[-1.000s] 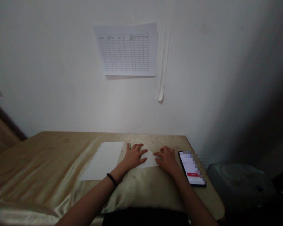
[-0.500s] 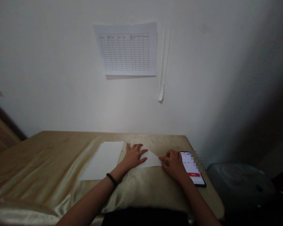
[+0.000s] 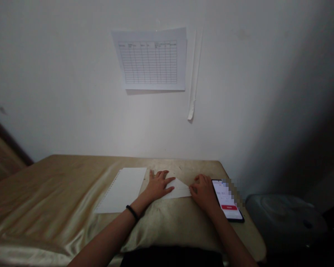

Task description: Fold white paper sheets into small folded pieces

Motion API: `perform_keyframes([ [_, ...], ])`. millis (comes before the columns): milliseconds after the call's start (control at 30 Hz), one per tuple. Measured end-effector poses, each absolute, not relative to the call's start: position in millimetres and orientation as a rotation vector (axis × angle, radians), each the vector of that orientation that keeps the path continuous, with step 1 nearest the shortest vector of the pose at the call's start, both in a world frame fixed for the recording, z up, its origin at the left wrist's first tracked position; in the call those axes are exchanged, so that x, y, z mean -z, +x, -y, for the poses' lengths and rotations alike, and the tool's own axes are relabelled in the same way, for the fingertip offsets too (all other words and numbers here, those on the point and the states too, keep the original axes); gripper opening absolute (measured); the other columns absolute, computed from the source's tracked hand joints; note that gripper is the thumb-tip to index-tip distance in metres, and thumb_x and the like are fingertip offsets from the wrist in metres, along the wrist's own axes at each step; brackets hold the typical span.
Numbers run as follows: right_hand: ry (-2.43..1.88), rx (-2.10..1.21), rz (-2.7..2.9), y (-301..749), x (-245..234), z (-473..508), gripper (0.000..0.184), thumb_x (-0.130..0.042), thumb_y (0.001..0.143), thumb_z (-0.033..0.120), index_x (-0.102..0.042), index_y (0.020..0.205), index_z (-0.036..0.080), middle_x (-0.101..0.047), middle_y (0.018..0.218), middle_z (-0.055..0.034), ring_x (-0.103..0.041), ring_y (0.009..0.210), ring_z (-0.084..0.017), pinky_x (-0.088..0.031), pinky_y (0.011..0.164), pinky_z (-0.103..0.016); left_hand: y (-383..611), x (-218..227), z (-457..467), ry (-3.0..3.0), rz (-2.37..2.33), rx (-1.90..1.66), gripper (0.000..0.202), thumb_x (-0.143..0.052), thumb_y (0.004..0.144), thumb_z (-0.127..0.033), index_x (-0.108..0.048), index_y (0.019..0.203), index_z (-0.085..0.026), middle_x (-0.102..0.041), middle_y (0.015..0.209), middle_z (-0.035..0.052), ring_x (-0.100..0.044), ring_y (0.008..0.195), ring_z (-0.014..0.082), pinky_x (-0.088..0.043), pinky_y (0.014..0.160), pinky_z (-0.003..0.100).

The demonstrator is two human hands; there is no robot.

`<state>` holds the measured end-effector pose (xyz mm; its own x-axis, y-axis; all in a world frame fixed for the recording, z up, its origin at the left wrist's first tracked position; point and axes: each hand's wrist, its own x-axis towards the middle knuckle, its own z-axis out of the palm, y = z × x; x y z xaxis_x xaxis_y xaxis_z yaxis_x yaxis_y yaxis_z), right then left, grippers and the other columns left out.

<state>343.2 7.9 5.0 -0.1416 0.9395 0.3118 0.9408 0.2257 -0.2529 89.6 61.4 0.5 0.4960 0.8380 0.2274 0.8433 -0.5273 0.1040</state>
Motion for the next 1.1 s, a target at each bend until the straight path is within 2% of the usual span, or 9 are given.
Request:
perform_keyframes([
  [67,-1.659,0.004,2.116,335.8,-5.3,-16.5,0.03,-0.051,0.091,0.025,-0.074,0.111,0.024,-0.059,0.131,-0.0106,-0.048,0.125,-0.027,-0.035,0.111,-0.044,89.1,0.1,-61.9,-2.697,1.507,0.401,0.049,-0.054,0.09,-0.062,-0.057,0.136,-0.044,-0.046,0.148,0.0096,-0.039,0.136,0.0365,-0.006,0.108,0.079],
  [133,-1.552,-0.016,2.197,325.9,-4.1,-26.1,0.04,-0.048,0.091,0.019,-0.065,0.128,0.021,-0.057,0.138,-0.0111,-0.044,0.132,-0.026,-0.031,0.115,-0.046,88.4,1.1,-62.5,-2.7,1.494,0.414,0.049,-0.054,0.091,-0.062,-0.056,0.136,-0.044,-0.046,0.149,0.0096,-0.039,0.136,0.0361,-0.006,0.108,0.079],
  [233,-1.494,-0.082,2.319,310.2,-1.2,-37.4,0.046,-0.043,0.093,0.019,-0.056,0.138,0.021,-0.055,0.144,-0.0101,-0.043,0.136,-0.023,-0.029,0.117,-0.046,87.7,2.2,-63.0,-2.705,1.489,0.425,0.049,-0.053,0.091,-0.063,-0.057,0.136,-0.044,-0.047,0.148,0.0098,-0.04,0.135,0.0358,-0.005,0.108,0.08],
  [333,-1.597,-0.128,2.342,300.3,0.3,-41.7,0.042,-0.041,0.095,0.019,-0.06,0.132,0.022,-0.061,0.137,-0.0103,-0.044,0.136,-0.025,-0.022,0.119,-0.054,88.0,1.5,-62.4,-2.692,1.498,0.441,0.049,-0.055,0.09,-0.062,-0.058,0.135,-0.043,-0.048,0.147,0.0104,-0.041,0.135,0.0353,-0.005,0.108,0.08],
  [433,-1.614,-0.153,2.349,298.8,0.9,-40.3,0.039,-0.042,0.095,0.019,-0.064,0.127,0.022,-0.062,0.135,-0.0091,-0.047,0.133,-0.024,-0.023,0.118,-0.05,89.4,-1.1,-60.0,-2.678,1.503,0.452,0.047,-0.058,0.089,-0.06,-0.06,0.133,-0.043,-0.049,0.146,0.0091,-0.042,0.134,0.0353,-0.004,0.109,0.079],
  [600,-1.597,-0.108,2.322,300.8,3.0,-35.8,0.038,-0.042,0.096,0.022,-0.064,0.128,0.023,-0.062,0.133,-0.0067,-0.047,0.13,-0.023,-0.025,0.116,-0.045,93.3,-5.9,-53.9,-2.626,1.482,0.509,0.039,-0.064,0.087,-0.056,-0.067,0.123,-0.041,-0.051,0.144,0.0076,-0.042,0.133,0.0347,0.001,0.111,0.078],
  [733,-1.625,-0.088,2.305,299.0,4.1,-33.8,0.038,-0.043,0.096,0.022,-0.064,0.127,0.025,-0.062,0.134,-0.007,-0.047,0.13,-0.024,-0.025,0.116,-0.045,95.7,-8.2,-49.9,-2.601,1.478,0.534,0.034,-0.066,0.086,-0.056,-0.072,0.113,-0.037,-0.052,0.143,0.0064,-0.044,0.131,0.0349,0.003,0.112,0.077],
  [1100,-1.671,-0.058,2.308,296.1,4.9,-33.0,0.039,-0.042,0.095,0.021,-0.065,0.126,0.026,-0.061,0.136,-0.007,-0.045,0.131,-0.026,-0.022,0.116,-0.051,87.2,-14.8,-38.8,-2.658,1.501,0.528,0.027,-0.068,0.086,-0.051,-0.076,0.105,-0.033,-0.053,0.143,0.0061,-0.047,0.13,0.0344,0.001,0.112,0.077],
])
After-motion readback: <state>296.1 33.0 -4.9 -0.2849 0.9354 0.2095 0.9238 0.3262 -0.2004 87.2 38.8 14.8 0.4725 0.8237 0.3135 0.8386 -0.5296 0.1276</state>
